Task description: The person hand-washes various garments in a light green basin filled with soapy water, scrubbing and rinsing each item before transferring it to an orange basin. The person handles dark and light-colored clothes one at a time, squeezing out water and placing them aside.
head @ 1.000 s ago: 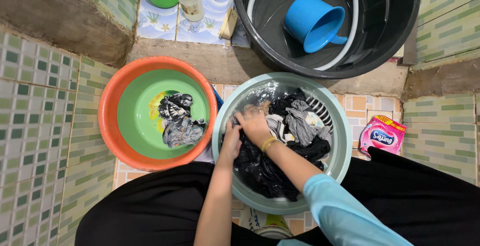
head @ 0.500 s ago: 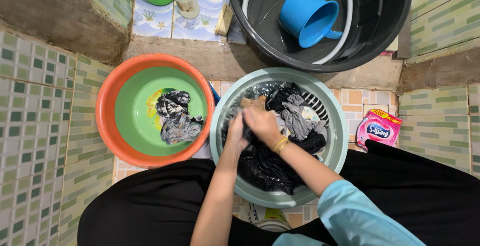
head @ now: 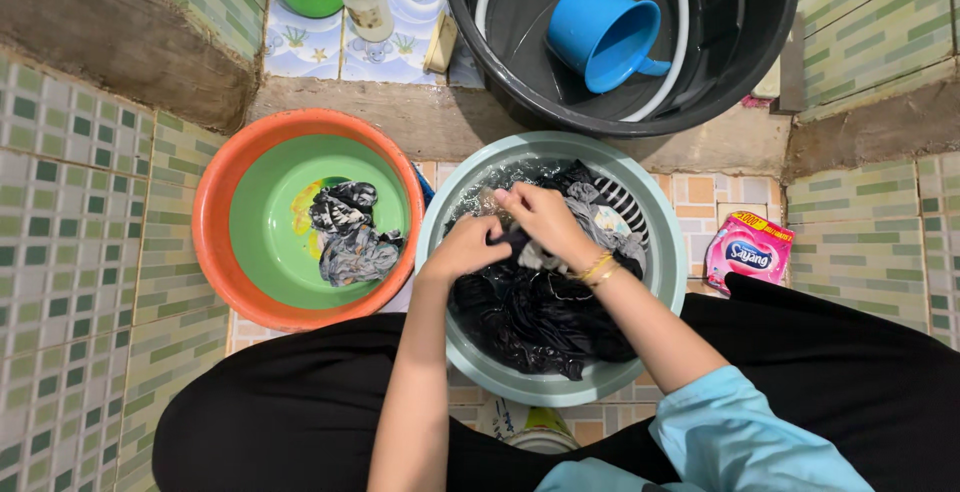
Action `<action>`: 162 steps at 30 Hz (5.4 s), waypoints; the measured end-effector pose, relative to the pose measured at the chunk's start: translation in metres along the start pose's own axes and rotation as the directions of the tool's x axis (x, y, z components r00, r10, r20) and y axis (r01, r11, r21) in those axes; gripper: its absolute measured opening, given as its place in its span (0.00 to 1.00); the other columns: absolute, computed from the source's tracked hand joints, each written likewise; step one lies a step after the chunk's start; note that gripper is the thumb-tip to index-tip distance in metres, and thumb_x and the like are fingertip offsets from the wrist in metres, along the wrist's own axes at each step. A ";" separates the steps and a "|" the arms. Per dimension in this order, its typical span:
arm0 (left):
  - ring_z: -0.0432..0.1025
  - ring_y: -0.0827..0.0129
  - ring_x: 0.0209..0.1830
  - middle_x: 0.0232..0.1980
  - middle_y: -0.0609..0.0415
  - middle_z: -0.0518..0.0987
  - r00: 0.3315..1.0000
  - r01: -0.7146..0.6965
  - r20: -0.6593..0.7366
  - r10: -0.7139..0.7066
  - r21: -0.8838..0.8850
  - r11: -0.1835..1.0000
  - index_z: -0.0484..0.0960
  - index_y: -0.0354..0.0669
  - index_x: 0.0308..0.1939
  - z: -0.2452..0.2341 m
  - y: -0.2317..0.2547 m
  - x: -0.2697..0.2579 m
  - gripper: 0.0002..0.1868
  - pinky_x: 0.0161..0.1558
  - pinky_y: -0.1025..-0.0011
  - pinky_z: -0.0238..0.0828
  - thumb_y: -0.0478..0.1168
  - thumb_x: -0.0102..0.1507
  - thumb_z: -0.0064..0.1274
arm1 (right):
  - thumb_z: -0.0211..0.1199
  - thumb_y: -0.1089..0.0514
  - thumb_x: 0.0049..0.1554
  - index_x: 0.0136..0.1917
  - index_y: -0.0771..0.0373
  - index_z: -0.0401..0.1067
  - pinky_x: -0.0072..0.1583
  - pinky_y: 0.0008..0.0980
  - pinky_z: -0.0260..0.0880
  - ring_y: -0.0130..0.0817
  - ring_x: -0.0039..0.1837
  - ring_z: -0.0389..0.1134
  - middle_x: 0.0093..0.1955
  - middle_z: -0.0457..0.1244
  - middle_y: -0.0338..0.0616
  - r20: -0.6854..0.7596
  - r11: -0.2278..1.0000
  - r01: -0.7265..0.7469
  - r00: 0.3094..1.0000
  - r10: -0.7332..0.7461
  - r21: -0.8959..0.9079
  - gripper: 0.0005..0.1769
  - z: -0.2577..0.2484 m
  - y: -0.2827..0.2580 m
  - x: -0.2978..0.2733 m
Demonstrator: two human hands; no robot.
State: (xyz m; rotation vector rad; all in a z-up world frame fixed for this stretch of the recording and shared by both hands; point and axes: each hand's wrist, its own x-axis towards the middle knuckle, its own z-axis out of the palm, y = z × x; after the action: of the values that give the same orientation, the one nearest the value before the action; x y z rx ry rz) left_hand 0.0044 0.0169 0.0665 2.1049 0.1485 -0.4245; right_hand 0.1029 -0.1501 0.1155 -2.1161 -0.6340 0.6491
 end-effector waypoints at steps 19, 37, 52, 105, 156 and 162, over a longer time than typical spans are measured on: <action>0.73 0.45 0.56 0.53 0.37 0.79 0.788 0.162 -0.510 -0.345 -0.370 0.915 0.73 0.39 0.57 0.049 -0.051 0.019 0.20 0.58 0.57 0.67 0.42 0.64 0.56 | 0.69 0.58 0.54 0.63 0.67 0.59 0.49 0.39 0.69 0.53 0.49 0.68 0.51 0.64 0.53 -0.019 0.977 0.192 0.981 -0.191 0.096 0.30 0.018 0.049 0.002; 0.64 0.67 0.57 0.61 0.55 0.70 0.815 0.003 -0.094 -0.571 -0.986 0.166 0.68 0.53 0.69 0.088 -0.105 0.034 0.27 0.56 0.63 0.58 0.53 0.67 0.51 | 0.70 0.53 0.54 0.56 0.62 0.70 0.58 0.45 0.69 0.54 0.60 0.68 0.54 0.65 0.51 -0.296 0.837 0.546 0.804 -0.516 0.022 0.21 0.099 0.040 0.013; 0.73 0.52 0.58 0.54 0.42 0.79 0.905 -0.007 -0.411 -0.104 -0.260 0.966 0.77 0.36 0.60 0.047 -0.085 0.035 0.21 0.62 0.58 0.66 0.46 0.68 0.48 | 0.61 0.44 0.61 0.57 0.64 0.57 0.45 0.41 0.70 0.49 0.41 0.72 0.38 0.66 0.57 -0.202 0.972 -0.217 0.952 0.232 0.093 0.24 0.053 0.027 0.023; 0.72 0.65 0.46 0.49 0.51 0.79 0.833 -0.121 -0.070 -0.549 -0.991 -0.056 0.80 0.45 0.54 0.088 -0.097 0.037 0.19 0.42 0.67 0.67 0.54 0.70 0.53 | 0.67 0.52 0.58 0.42 0.65 0.75 0.43 0.36 0.72 0.43 0.39 0.70 0.38 0.68 0.46 -0.223 0.950 0.244 0.954 -0.200 0.193 0.13 0.084 0.011 -0.014; 0.77 0.68 0.48 0.47 0.51 0.86 0.999 0.024 -0.032 -0.037 -0.338 0.941 0.83 0.37 0.55 0.047 -0.020 -0.007 0.29 0.55 0.71 0.72 0.42 0.51 0.70 | 0.57 0.52 0.59 0.53 0.62 0.73 0.39 0.32 0.60 0.28 0.40 0.63 0.43 0.67 0.38 0.045 0.741 -0.285 0.944 0.327 0.608 0.14 -0.055 -0.050 -0.075; 0.74 0.66 0.56 0.57 0.49 0.80 0.991 -0.118 0.023 0.134 -0.340 0.933 0.74 0.38 0.63 -0.021 0.013 -0.026 0.37 0.61 0.70 0.69 0.41 0.50 0.65 | 0.59 0.47 0.60 0.63 0.67 0.66 0.54 0.30 0.69 0.28 0.53 0.68 0.53 0.68 0.43 0.048 0.818 -0.362 0.923 0.382 0.447 0.25 -0.062 0.011 -0.081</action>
State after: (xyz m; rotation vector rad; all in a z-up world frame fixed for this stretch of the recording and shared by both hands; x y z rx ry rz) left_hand -0.0119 0.0291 0.0961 1.7529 0.0539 -0.3427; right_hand 0.0851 -0.2414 0.1585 -1.8114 -0.0192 0.8678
